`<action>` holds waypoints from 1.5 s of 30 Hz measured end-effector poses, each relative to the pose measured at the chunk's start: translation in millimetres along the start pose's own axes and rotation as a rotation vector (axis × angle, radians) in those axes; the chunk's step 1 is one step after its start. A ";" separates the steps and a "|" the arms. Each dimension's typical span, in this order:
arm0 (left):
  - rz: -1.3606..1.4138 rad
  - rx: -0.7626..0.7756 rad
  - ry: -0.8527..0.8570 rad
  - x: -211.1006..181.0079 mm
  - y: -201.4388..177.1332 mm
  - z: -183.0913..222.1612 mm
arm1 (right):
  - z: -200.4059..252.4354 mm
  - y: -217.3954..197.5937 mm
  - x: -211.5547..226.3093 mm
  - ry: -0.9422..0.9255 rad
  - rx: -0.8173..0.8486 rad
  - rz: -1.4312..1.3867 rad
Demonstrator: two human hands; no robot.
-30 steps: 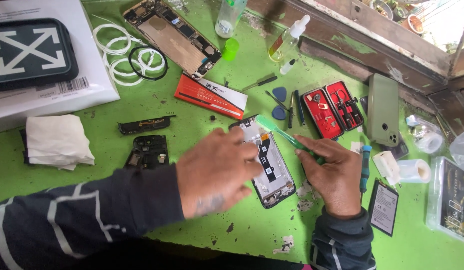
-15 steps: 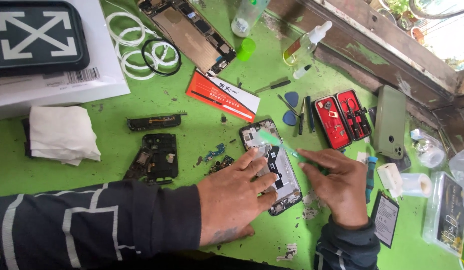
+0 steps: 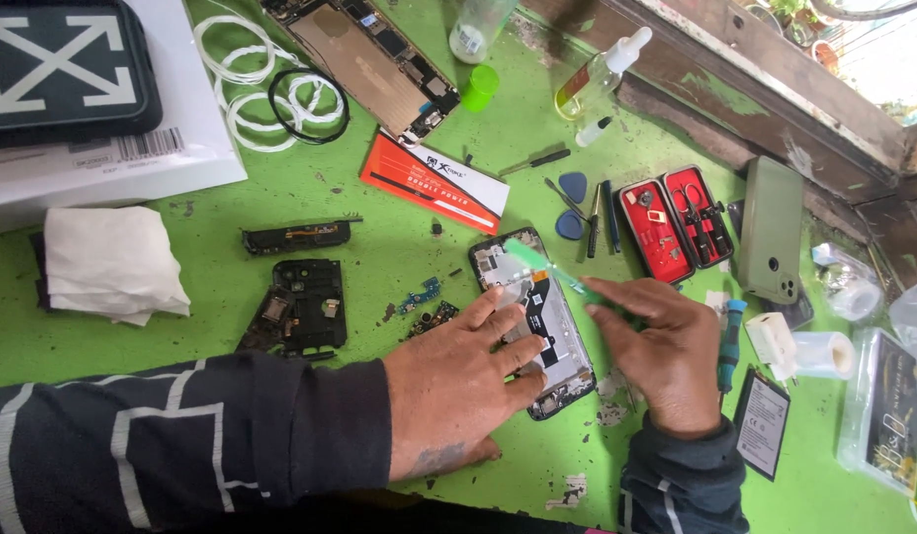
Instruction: Cleaning a smartphone circuit board using a toothbrush and cleaning solution.
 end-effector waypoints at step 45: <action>-0.196 -0.138 -0.353 67.9 -75.3 -38.0 | -5.2 -11.2 2.0 0.075 -0.239 -0.087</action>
Point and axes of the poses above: each hand's wrist, its own z-axis away from the middle knuckle, its own y-axis out of the palm, x = y × z, the point moved 2 cm from there along -z, towards the middle knuckle, and after that the axes turned 12 degrees about z, right-handed, at the moved point
